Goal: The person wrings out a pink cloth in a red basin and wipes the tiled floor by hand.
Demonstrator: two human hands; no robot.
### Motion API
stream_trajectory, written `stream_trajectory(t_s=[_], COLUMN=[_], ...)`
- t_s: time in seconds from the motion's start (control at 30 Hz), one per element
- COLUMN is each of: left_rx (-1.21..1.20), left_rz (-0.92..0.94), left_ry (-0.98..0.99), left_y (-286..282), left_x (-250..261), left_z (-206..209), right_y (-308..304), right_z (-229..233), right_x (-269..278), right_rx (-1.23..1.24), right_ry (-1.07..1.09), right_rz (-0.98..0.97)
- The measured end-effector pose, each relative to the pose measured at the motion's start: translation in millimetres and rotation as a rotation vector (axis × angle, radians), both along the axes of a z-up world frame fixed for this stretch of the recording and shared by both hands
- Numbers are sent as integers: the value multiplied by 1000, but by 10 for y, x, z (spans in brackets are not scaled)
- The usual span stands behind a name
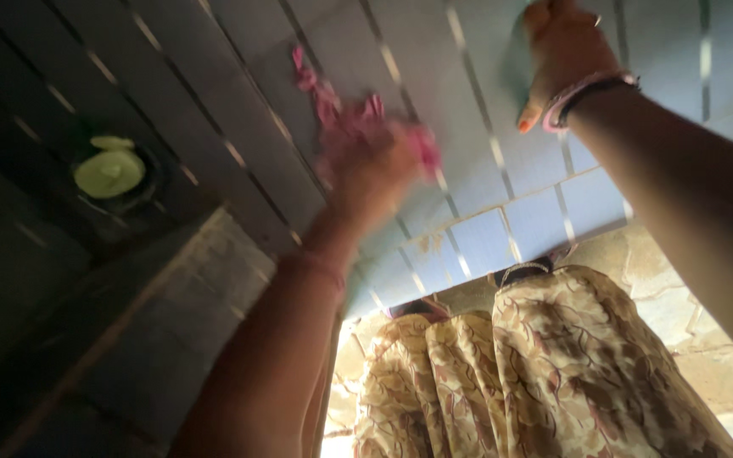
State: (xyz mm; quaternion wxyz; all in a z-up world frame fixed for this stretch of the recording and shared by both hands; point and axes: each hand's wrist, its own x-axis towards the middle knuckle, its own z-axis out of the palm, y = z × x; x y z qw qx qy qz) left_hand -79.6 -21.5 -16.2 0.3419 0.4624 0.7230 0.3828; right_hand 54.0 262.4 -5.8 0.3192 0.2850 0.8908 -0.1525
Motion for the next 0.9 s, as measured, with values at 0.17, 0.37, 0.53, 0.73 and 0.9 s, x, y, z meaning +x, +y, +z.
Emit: stream_trajectory(t_s=[0.17, 0.37, 0.53, 0.73, 0.9], left_rx=[-4, -423, -386, -124, -235], left_rz=[417, 39, -224, 48, 14], left_ry=[262, -16, 120, 723, 107], left_y=[454, -234, -149, 416, 60], left_x=[-239, 837, 474, 3, 716], left_z=[-363, 336, 361, 92, 484], right_y=[11, 22, 47, 65, 75], right_z=[-42, -116, -178, -67, -111], right_x=[70, 102, 28, 75, 100], right_rx=[-2, -37, 68, -108, 42], right_ry=[-5, -2, -15, -30, 79], right_rz=[34, 16, 267, -27, 98])
